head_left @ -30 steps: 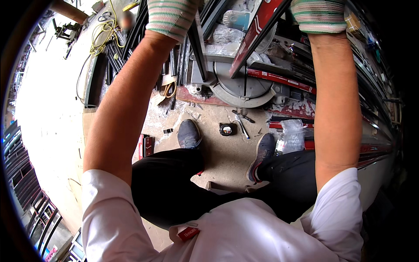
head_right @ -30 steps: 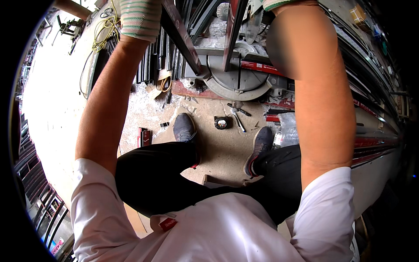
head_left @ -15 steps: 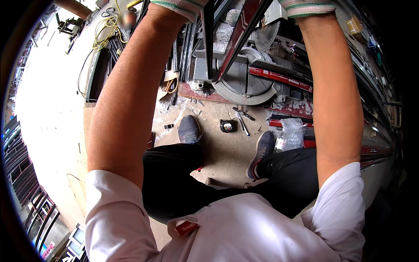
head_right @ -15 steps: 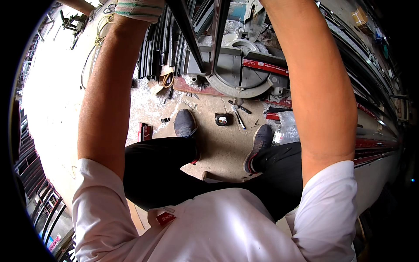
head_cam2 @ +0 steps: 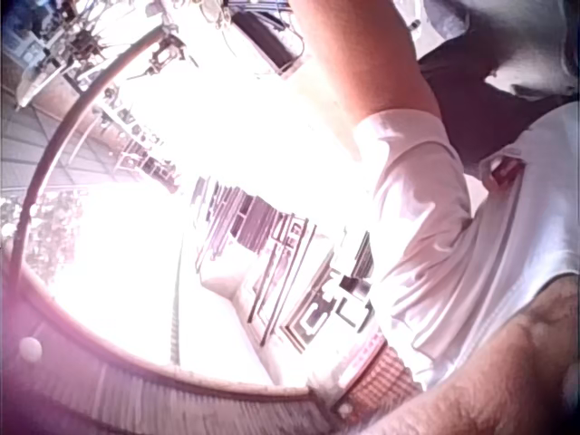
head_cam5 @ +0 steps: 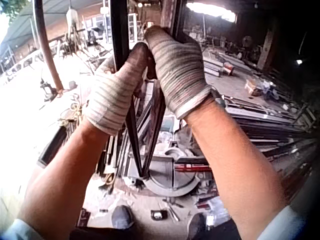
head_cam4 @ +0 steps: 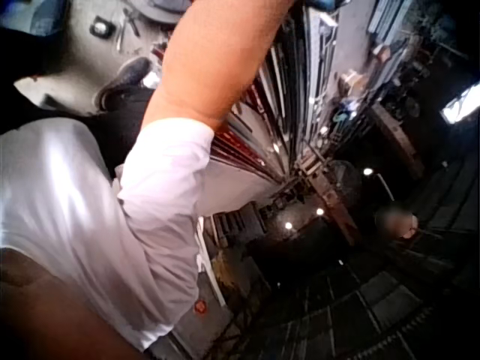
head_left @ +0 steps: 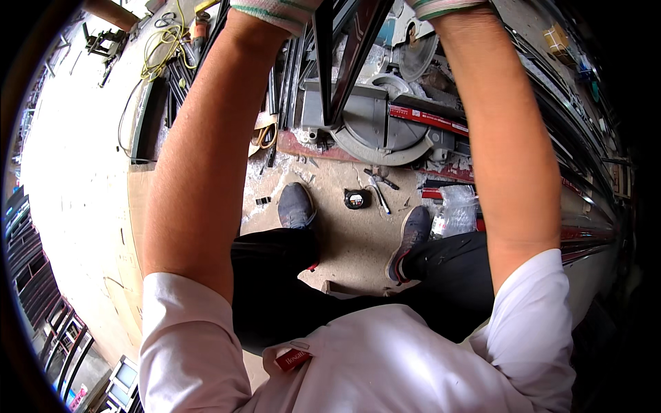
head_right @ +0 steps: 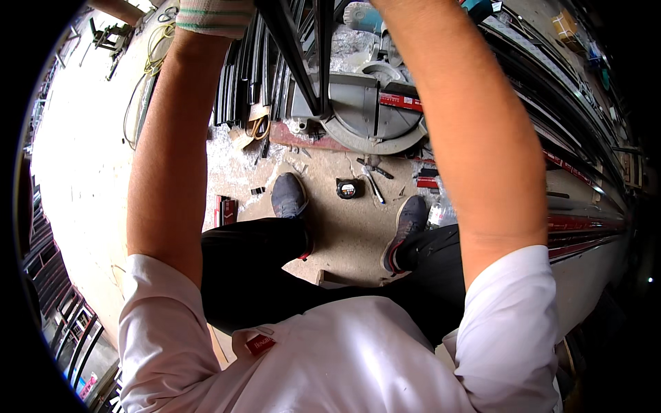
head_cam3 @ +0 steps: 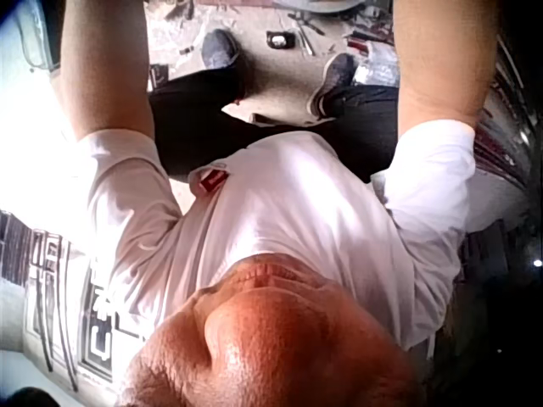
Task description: The person measures and marks a long metal profile with a tape measure and marker, then positions it on a chop saw and cuts it. The person repeats the measuring and cutting process on another profile, handling the cut pieces afterward.
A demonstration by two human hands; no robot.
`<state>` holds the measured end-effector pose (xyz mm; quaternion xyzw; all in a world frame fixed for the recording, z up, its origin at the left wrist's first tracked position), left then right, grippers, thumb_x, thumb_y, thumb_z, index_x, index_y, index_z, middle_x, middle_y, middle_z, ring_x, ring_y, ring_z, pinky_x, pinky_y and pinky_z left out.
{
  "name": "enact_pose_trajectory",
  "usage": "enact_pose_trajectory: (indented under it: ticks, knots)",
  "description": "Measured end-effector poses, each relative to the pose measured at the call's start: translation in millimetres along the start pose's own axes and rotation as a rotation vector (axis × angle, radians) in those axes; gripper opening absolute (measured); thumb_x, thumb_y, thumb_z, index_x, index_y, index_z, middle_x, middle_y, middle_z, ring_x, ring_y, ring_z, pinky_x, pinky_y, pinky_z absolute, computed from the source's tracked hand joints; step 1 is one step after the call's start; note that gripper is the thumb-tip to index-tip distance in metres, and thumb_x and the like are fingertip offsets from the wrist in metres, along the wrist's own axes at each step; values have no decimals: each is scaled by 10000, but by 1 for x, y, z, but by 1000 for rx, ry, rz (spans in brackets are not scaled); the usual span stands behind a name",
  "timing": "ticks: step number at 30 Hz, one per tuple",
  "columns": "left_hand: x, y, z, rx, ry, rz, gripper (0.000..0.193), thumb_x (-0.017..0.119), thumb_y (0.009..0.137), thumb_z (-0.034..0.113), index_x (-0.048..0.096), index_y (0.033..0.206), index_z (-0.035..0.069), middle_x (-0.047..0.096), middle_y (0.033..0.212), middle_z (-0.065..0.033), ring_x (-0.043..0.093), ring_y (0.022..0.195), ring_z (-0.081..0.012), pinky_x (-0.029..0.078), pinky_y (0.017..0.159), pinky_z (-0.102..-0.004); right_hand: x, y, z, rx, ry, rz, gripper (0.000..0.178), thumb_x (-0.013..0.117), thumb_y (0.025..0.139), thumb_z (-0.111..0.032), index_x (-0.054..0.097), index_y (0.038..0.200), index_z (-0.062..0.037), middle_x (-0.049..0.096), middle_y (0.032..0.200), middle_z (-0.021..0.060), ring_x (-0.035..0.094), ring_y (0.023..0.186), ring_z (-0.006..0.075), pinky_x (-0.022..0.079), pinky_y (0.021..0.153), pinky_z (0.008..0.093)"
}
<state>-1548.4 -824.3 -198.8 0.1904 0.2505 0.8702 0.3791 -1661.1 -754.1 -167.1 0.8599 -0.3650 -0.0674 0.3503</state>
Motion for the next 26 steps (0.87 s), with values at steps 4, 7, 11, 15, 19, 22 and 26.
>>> enact_pose_trajectory:
  ticks: [4, 7, 11, 15, 19, 22, 26]
  knots:
    - [12, 16, 1, 3, -39, 41, 326, 697, 1000, 420, 702, 997, 94, 613, 752, 56, 502, 617, -42, 402, 573, -219, -1, 5, -18, 36, -10, -33, 298, 706, 966, -353, 679, 825, -92, 602, 672, -21, 550, 565, 105, 423, 506, 283]
    - [-9, 16, -8, 65, -43, -16, 275, 661, 1025, 326, 697, 1074, 58, 656, 857, 37, 580, 739, -49, 452, 652, -209, 14, 22, -3, -72, 21, -4, 314, 727, 967, -390, 694, 867, -95, 635, 728, -28, 560, 651, 80, 457, 595, 269]
    - [-10, 2, -21, -53, -73, 10, 219, 696, 1008, 227, 624, 1103, 43, 647, 936, 32, 561, 846, -52, 486, 757, -237, 9, -4, 12, -12, -86, 0, 500, 771, 905, -511, 614, 878, -37, 597, 708, -17, 535, 675, 104, 478, 644, 290]
    - [-15, -7, -41, -106, 7, -24, 274, 750, 974, 232, 622, 1148, 63, 646, 977, 42, 564, 880, -52, 497, 808, -226, 12, -5, 6, 67, -115, -81, 570, 763, 899, -572, 597, 949, -29, 591, 775, -5, 524, 734, 102, 487, 686, 296]
    - [-14, -22, -47, -213, -142, -129, 485, 853, 884, 335, 597, 1203, 73, 643, 1031, 47, 569, 908, -53, 502, 812, -238, 12, -4, 14, 145, -69, -135, 601, 752, 894, -598, 554, 986, -38, 558, 824, 2, 498, 775, 110, 484, 713, 302]
    - [-16, -27, -44, -270, -177, -179, 685, 935, 783, 265, 546, 1318, 89, 642, 1081, 40, 577, 960, -77, 515, 856, -270, 14, -5, 6, 101, -104, -140, 609, 752, 888, -609, 542, 993, -47, 554, 848, 12, 502, 795, 116, 484, 728, 303]
    - [-9, -27, -42, -226, -99, -267, 1006, 959, 745, 243, 387, 1562, 112, 600, 1392, -3, 543, 1268, -138, 421, 1123, -314, 16, 1, 42, -6, -22, -209, 631, 724, 894, -624, 559, 1042, -34, 572, 901, 65, 521, 888, 143, 483, 838, 348]
Point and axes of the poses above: each hand's wrist, its own y-axis towards the middle knuckle, its own x-axis out of the palm, z = x × y, the point moved 5 cm from there along y, towards the middle knuckle
